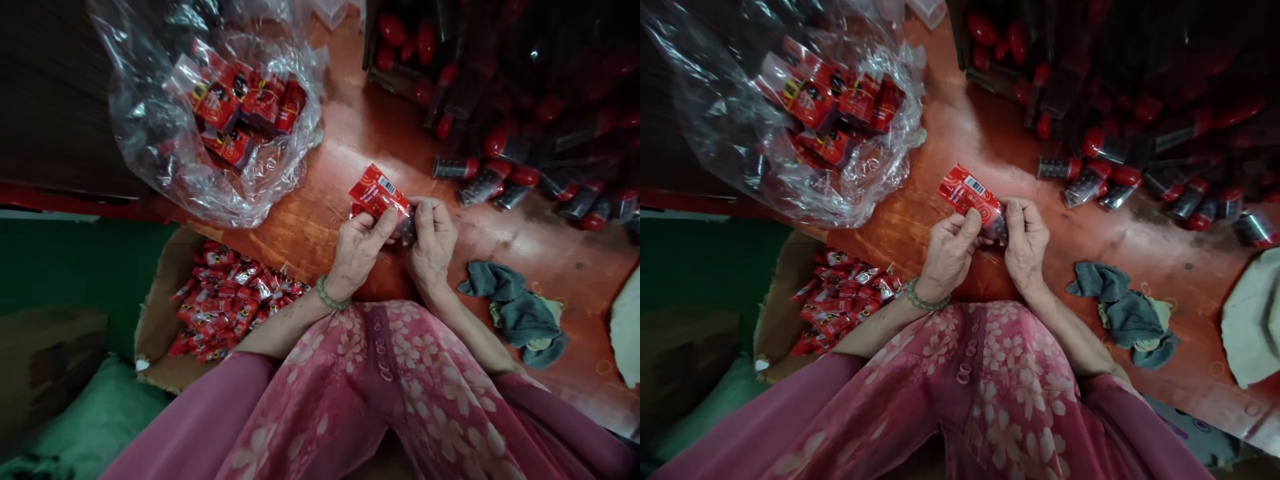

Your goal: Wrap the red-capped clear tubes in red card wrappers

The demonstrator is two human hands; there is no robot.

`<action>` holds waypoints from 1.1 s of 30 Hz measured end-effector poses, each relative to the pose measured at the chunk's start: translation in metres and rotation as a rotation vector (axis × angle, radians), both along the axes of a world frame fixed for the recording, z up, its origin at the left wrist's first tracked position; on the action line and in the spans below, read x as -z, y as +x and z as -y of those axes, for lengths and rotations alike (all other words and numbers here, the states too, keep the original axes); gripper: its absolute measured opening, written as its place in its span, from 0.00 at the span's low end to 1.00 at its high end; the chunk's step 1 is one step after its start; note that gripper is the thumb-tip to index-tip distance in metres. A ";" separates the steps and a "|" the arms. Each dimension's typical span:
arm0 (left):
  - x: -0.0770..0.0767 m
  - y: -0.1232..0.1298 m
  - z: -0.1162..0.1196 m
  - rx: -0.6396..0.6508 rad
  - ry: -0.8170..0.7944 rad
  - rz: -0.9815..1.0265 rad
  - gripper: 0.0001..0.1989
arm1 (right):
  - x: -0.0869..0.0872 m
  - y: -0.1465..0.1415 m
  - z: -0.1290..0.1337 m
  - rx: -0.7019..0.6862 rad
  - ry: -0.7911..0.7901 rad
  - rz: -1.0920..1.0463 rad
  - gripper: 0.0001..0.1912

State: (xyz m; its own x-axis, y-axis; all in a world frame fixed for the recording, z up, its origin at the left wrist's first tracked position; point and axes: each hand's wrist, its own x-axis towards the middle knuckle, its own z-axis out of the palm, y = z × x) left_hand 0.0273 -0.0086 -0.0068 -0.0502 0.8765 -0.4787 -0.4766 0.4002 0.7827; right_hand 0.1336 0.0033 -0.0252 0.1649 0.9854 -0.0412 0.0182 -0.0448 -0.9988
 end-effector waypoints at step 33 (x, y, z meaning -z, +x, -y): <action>-0.006 -0.006 -0.015 -0.037 0.018 0.194 0.20 | -0.004 0.017 0.014 -0.323 -0.143 -0.222 0.18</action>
State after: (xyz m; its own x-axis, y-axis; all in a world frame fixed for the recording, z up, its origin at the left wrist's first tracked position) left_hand 0.0215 0.0065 -0.0008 0.0089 0.8841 -0.4672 -0.6334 0.3665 0.6815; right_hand 0.1504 -0.0111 -0.0214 -0.1799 0.9668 -0.1813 -0.1611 -0.2108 -0.9642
